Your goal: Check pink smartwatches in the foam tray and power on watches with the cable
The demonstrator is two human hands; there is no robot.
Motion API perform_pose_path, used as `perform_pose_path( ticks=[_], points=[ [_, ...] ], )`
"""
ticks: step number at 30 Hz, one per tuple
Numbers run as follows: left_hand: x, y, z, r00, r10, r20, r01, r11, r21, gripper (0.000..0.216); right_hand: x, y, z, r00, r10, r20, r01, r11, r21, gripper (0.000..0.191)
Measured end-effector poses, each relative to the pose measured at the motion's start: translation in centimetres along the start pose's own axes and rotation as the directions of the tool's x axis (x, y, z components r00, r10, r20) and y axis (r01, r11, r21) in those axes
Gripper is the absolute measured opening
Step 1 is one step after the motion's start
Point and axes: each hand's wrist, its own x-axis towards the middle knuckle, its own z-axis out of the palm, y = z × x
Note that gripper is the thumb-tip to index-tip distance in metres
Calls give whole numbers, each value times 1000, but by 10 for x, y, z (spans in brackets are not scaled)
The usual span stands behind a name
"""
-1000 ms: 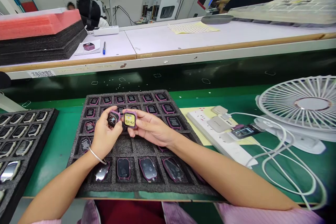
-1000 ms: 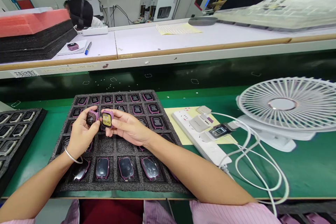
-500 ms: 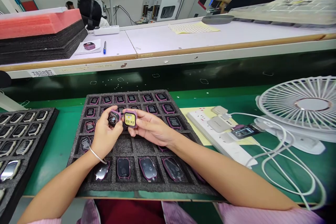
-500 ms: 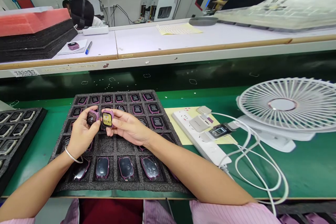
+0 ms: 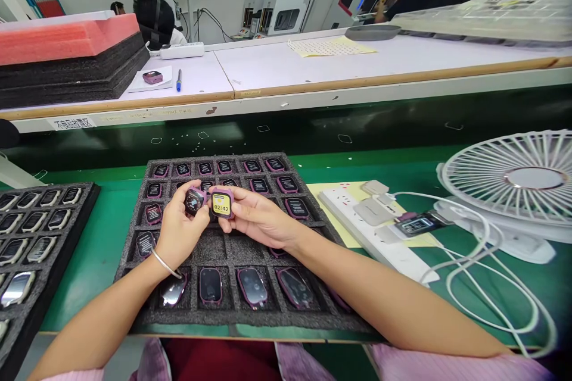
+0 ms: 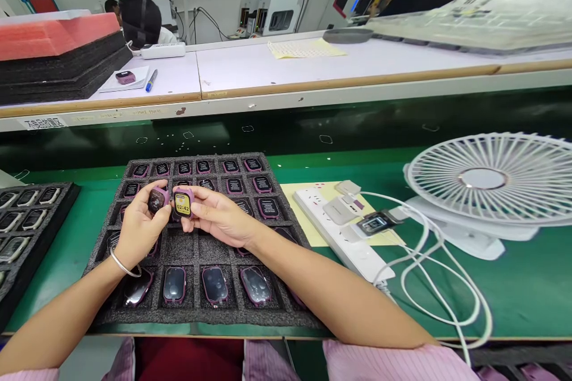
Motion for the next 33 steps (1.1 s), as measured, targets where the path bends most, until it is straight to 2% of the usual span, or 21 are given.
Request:
perform_pose_path(
  ticks=[12, 17, 20, 23, 29, 33],
  points=[
    [-1, 3, -2, 999, -28, 22, 28, 999, -26, 44, 0, -1, 1, 1000, 2, -31, -3, 1000, -9, 44],
    [2, 1, -1, 998, -63, 20, 65, 987, -146, 44, 2, -1, -1, 998, 11, -68, -12, 1000, -8, 48],
    [3, 3, -1, 981, -179, 79, 193, 942, -273, 54, 6, -3, -4, 993, 26, -118, -24, 1000, 18, 48],
    [4, 5, -3, 948, -272, 163, 316, 854, -414, 63, 8, -7, -7, 984, 27, -178, -25, 1000, 18, 39],
    [4, 7, -6, 939, -264, 219, 342, 770, -539, 50, 6, -11, -10, 974, -54, -221, 39, 997, -71, 27],
    [5, 7, -5, 932, -273, 239, 361, 756, -545, 42, 4, -9, -7, 968, -88, -236, 55, 988, -143, 31]
  ],
)
